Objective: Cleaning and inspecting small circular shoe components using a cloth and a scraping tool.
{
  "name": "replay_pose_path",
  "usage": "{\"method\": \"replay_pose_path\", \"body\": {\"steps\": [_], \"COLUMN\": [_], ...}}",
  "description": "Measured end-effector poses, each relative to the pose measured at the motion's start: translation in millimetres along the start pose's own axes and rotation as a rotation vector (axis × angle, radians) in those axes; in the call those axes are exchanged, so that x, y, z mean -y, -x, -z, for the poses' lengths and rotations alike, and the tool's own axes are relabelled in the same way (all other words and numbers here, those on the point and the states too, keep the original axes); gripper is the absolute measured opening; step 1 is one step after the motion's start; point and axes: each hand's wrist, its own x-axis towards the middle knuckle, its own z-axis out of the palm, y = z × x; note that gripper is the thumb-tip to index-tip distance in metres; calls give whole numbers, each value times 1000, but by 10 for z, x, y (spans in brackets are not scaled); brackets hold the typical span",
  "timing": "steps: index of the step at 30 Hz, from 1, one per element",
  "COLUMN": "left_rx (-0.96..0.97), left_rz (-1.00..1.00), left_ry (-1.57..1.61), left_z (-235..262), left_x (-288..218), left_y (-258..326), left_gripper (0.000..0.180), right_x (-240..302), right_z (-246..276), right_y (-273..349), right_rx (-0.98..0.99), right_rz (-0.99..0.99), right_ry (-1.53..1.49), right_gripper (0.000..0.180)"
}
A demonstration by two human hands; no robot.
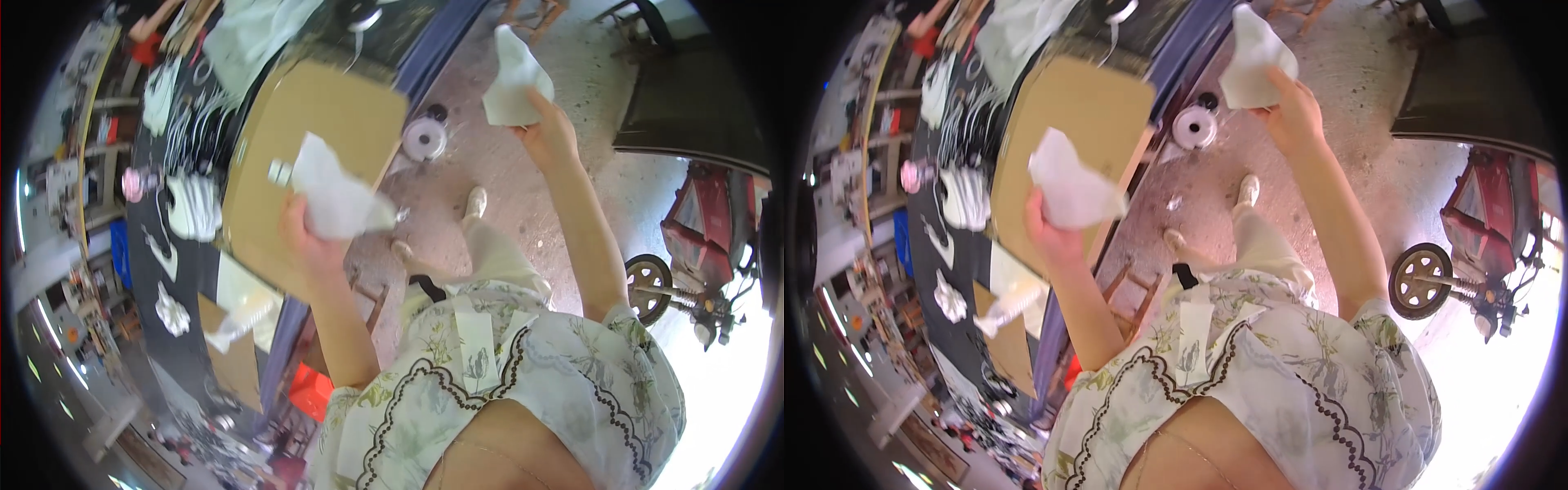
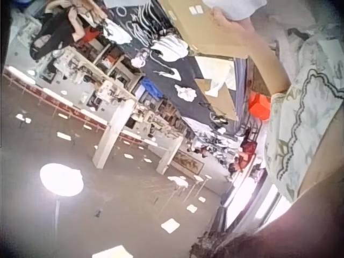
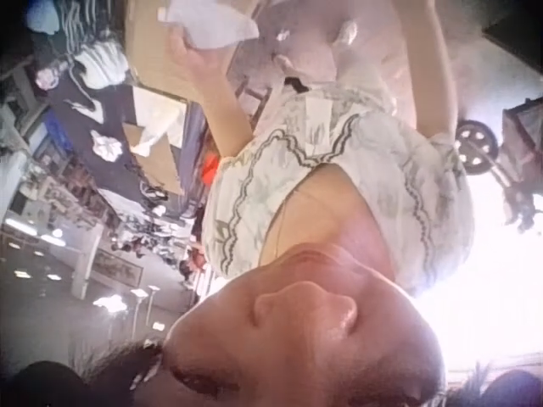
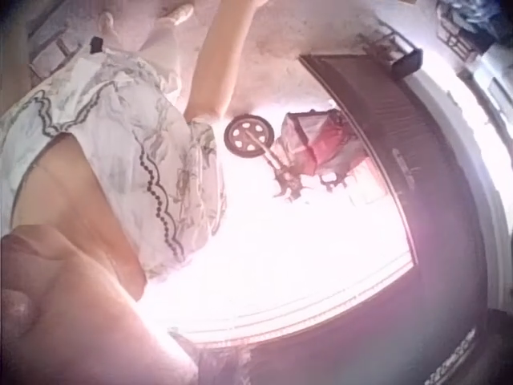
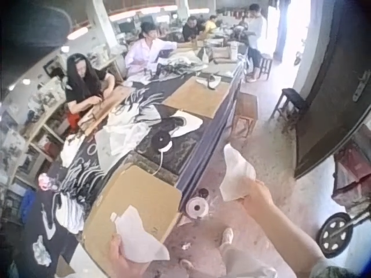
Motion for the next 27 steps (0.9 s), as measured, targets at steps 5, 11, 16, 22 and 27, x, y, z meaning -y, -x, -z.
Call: {"method": "replay_pose_path", "body": {"steps": [5,11,16,22,27], "left_rx": [78,72,4,-162,77], "left_rz": [69,-86,-159,-16,81], "left_ry": [101,-51,-70,36,75], "left_z": [-1023,-1445,-1757,-2498,-3506], "left_x": [269,384,373,800,1040], "left_y": [-99,-401,-752,-1710,-2754], "left_gripper": [38,37,33,9,9], "right_x": [839,1119,1255,1758,2625], "right_z": [863,757,181,-261,-556], "right_y": [-814,-1664,-2399,-3699,-4697], "right_rx": [-150,-148,47,351,266], "right_rz": [56,29,-19,83,144], "right_ry": [-120,123,311,533,794], "right_gripper": [40,30,24,24,25]}}
